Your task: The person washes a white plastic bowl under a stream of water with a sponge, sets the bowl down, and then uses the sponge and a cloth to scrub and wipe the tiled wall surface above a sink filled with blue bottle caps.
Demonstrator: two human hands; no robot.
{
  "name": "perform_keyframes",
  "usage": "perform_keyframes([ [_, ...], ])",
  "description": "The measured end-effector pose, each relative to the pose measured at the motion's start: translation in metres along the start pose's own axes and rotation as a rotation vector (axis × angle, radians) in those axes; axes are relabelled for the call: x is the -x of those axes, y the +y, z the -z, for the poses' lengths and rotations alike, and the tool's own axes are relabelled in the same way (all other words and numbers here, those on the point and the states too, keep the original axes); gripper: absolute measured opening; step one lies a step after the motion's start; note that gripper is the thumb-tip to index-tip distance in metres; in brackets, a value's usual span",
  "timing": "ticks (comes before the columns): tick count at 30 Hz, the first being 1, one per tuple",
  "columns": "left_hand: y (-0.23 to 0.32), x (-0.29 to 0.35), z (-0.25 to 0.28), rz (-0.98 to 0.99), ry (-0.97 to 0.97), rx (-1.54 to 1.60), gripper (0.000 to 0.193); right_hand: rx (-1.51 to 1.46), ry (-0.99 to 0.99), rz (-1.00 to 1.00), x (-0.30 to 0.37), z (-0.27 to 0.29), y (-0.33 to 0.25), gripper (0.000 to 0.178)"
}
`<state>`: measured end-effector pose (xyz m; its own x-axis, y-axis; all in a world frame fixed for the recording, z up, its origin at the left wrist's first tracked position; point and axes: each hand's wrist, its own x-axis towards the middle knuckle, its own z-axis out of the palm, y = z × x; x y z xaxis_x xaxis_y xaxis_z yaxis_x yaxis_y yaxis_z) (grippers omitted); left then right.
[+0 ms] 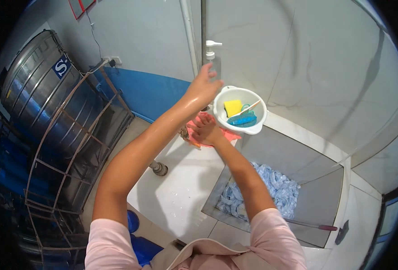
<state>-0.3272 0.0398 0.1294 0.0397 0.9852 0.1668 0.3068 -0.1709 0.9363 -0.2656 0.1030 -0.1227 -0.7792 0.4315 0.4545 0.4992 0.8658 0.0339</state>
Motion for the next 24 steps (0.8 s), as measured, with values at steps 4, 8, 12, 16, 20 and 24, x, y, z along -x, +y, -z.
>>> perform_keyframes([
  [4, -0.011, 0.049, 0.066, 0.008, 0.073, 0.138, 0.064, 0.129, -0.082, -0.07, -0.011, 0.009, -0.049, 0.044],
  [8, -0.035, 0.107, 0.152, 0.101, 0.259, 0.053, 0.056, -0.161, 0.134, -0.307, 0.037, 0.031, -0.118, 0.041],
  [12, -0.078, 0.148, 0.194, 0.262, 0.354, 0.071, 0.05, -0.084, 0.097, -0.253, 0.04, 0.053, -0.19, 0.043],
  [16, -0.096, 0.179, 0.176, 0.336, 0.284, 0.153, 0.046, -0.102, 0.125, -0.181, -0.009, 0.022, -0.188, 0.039],
  [20, -0.113, 0.217, 0.174, 0.369, 0.278, 0.199, 0.046, -0.122, -0.124, -0.178, -0.079, 0.009, -0.162, 0.035],
  [24, -0.132, 0.253, 0.189, 0.452, 0.257, 0.259, 0.044, -0.419, -0.158, -0.098, -0.067, 0.007, -0.155, 0.034],
])
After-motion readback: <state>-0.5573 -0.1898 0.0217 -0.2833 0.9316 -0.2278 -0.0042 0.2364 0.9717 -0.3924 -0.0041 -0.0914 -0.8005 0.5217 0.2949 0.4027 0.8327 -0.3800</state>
